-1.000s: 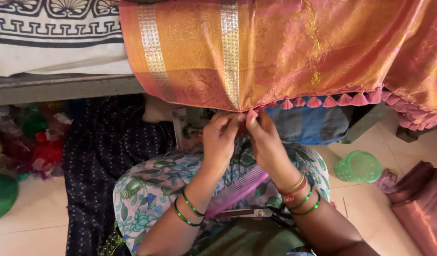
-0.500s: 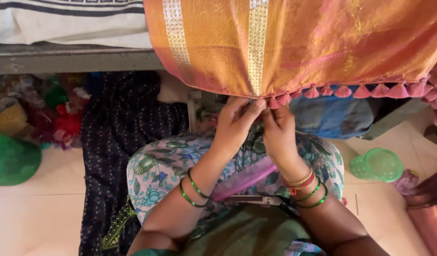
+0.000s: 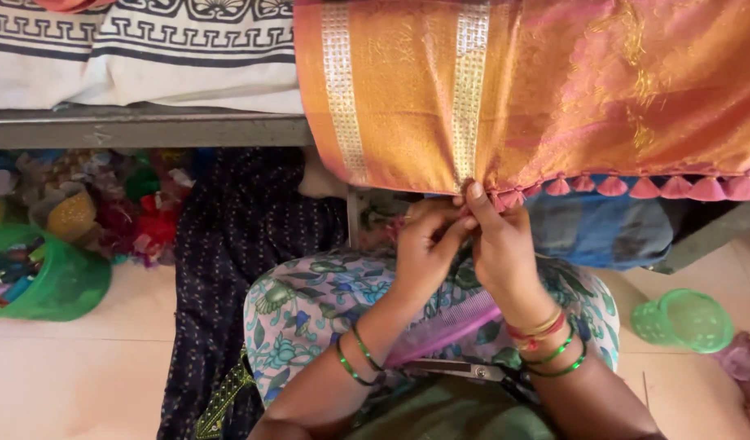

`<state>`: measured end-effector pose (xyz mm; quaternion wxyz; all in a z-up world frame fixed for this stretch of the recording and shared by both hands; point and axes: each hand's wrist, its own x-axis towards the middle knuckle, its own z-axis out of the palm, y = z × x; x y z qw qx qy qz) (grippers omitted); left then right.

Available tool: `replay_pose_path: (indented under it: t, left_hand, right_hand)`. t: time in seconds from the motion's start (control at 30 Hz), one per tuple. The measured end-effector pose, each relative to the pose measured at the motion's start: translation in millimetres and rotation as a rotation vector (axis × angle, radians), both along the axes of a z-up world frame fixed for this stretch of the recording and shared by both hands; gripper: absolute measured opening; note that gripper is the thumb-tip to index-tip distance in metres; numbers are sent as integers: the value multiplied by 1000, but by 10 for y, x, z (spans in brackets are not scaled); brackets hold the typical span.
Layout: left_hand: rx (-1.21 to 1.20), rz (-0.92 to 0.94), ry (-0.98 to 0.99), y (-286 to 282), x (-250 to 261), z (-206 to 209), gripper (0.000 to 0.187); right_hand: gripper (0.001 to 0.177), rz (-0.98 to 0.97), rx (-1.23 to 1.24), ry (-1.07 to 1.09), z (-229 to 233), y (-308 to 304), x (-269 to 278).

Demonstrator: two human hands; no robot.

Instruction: Attaching decorative tassels to the edge of a saree using a needle, thread, and comb.

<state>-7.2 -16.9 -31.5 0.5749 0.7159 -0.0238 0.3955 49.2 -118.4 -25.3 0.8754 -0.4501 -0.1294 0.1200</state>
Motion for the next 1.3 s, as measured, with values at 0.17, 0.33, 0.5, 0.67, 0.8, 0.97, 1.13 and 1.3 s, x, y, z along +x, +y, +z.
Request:
replay_pose_path:
  t: [0.17,0.33,0.5,0.67,0.8,0.97,1.13,1.3]
  left_hand:
    - [-206,-182,39,119,44,253,29]
    - [-579,-575,329,172,178,-16,26]
    - [-624,-640,304,155,97,219,22]
    - [-532,-519,310,176,140,214,21]
    - [-545,-507,340,196,179,93,20]
    - [-541,-433,323,176,193,146,19]
    - [-403,-408,224,213,168,98,19]
    - [-404,-441,359,172,94,359,19]
  right_hand:
    - [21,-125,-76,-53,-257,-20,-47]
    - [22,-32,-132,-88,-170,-159,-109]
    - [17,-227,-673,-506,81,-468,-166]
    - [15,-535,-974,-1054,894,-889,-250]
    - [11,-864,-983,-985,1404,-1190,78]
    - [11,-593,-965,-776,1943,-983,220]
    - [4,-794,-745,-911,1835,-959,81]
    - [10,-750,-911,-1104,1352,-864,-291]
